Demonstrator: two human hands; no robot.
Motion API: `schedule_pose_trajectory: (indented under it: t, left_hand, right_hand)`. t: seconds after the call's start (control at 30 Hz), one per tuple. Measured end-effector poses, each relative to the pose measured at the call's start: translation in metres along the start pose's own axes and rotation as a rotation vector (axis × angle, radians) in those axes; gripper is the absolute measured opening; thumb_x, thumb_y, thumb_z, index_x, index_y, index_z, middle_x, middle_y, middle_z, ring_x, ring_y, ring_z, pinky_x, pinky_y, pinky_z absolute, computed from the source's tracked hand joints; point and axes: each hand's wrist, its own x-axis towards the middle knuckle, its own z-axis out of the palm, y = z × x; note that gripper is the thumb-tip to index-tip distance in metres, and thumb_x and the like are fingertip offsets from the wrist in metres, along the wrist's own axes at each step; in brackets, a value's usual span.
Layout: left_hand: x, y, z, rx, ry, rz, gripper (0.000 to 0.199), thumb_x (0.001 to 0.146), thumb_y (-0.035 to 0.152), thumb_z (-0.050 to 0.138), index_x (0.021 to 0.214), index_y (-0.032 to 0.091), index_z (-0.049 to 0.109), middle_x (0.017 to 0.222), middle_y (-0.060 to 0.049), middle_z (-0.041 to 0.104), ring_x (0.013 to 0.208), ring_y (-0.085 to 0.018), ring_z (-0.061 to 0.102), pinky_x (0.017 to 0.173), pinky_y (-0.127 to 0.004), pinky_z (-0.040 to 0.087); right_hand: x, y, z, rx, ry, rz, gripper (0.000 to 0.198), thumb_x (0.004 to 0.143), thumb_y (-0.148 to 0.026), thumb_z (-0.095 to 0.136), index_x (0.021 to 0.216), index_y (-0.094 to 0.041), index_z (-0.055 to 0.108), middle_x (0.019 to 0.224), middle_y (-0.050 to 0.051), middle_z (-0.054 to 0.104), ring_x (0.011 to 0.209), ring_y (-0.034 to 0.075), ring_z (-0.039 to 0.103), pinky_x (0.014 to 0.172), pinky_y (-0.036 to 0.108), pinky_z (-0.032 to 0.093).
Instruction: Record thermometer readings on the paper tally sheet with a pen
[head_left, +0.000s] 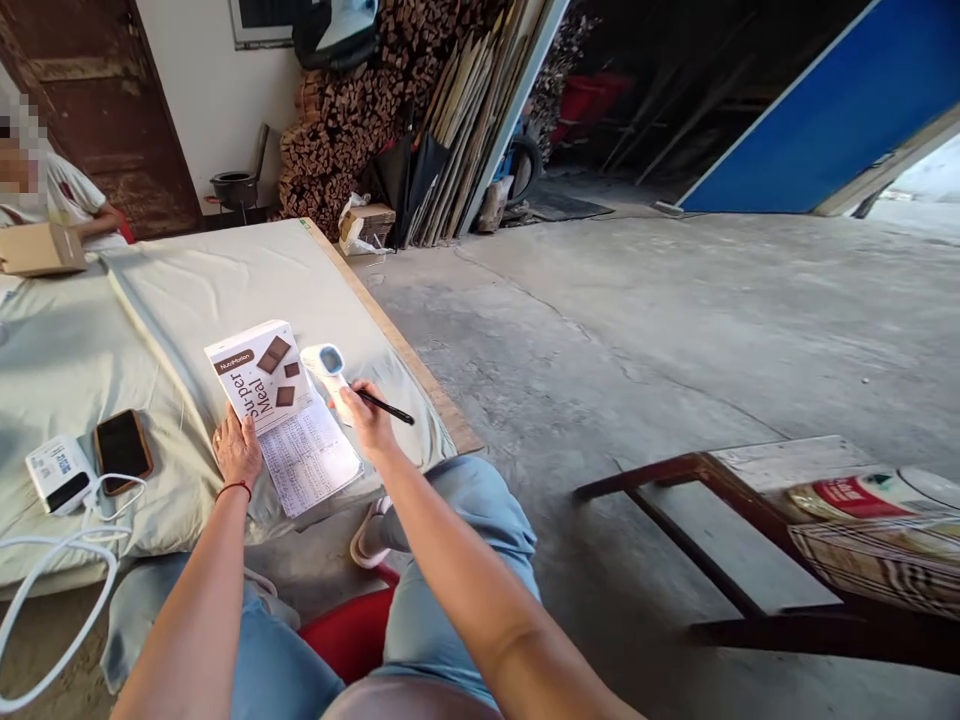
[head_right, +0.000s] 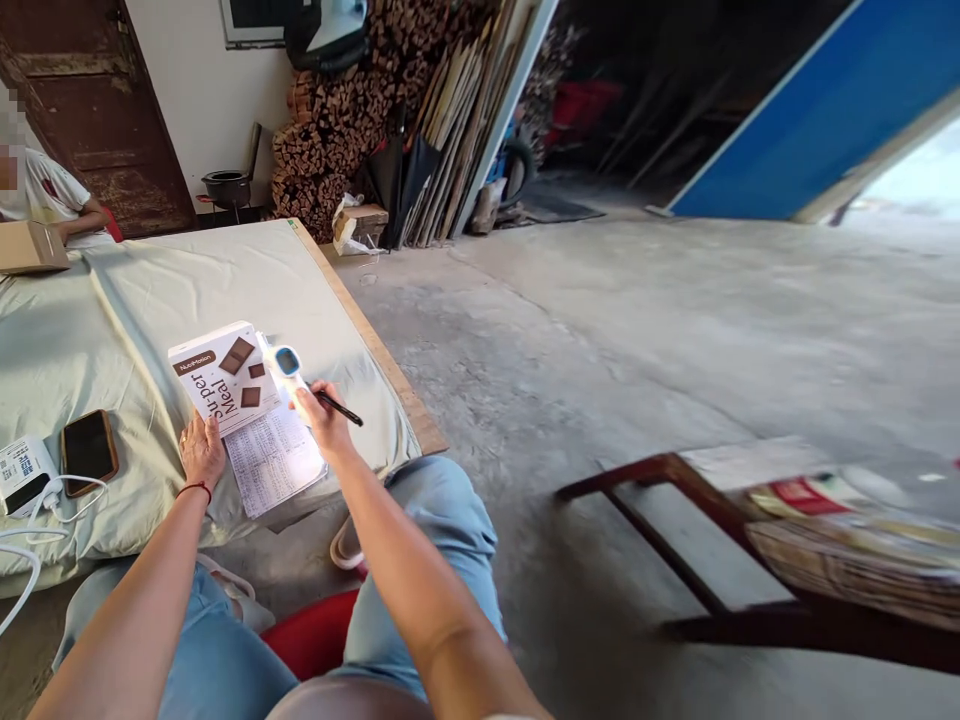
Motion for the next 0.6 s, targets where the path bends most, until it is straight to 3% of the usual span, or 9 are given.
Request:
schedule_pose_trajectory:
  t: [0.1, 0.2, 0.43, 0.6]
  left_hand:
    - [0.001, -0.001, 0.001, 0.017, 0.004, 0.021, 0.071, 0.1, 0.052, 0.014, 0.154, 0.01, 0.031, 0.143, -0.019, 0.054, 0.139, -0.033, 0.045, 0.117, -0.051, 0.032]
    - [0.002, -0.002, 0.002, 0.024, 0.006, 0.016, 0.068, 0.1, 0.05, 0.016, 0.154, 0.011, 0.031, 0.14, -0.019, 0.057, 0.134, -0.034, 0.049, 0.114, -0.054, 0.034]
    - [0.001, -0.003, 0.004, 0.024, 0.005, 0.007, 0.069, 0.1, 0.051, 0.018, 0.155, 0.01, 0.031, 0.139, -0.02, 0.057, 0.134, -0.036, 0.048, 0.113, -0.055, 0.034]
    - [0.0, 0.0, 0.001, 0.026, -0.014, 0.005, 0.073, 0.1, 0.052, 0.016, 0.154, 0.005, 0.031, 0.141, -0.023, 0.055, 0.135, -0.038, 0.047, 0.114, -0.056, 0.033]
  right_hand:
    - [-0.001, -0.008, 0.036, 0.208, -0.029, 0.057, 0.04, 0.081, -0.06, 0.059, 0.084, -0.026, 0.037, 0.066, -0.002, 0.067, 0.056, 0.017, 0.064, 0.048, 0.028, 0.047]
    - [-0.002, -0.01, 0.052, 0.284, -0.074, 0.119, 0.046, 0.076, -0.06, 0.065, 0.084, -0.027, 0.034, 0.067, -0.003, 0.065, 0.058, 0.017, 0.064, 0.05, 0.028, 0.048]
    - [-0.003, -0.008, 0.05, 0.307, -0.085, 0.15, 0.044, 0.075, -0.052, 0.069, 0.085, -0.027, 0.034, 0.068, -0.003, 0.063, 0.058, 0.016, 0.063, 0.055, 0.029, 0.052]
    - [-0.005, -0.011, 0.052, 0.245, -0.078, 0.122, 0.045, 0.076, -0.056, 0.066, 0.086, -0.027, 0.033, 0.067, -0.004, 0.061, 0.056, 0.016, 0.061, 0.056, 0.03, 0.051]
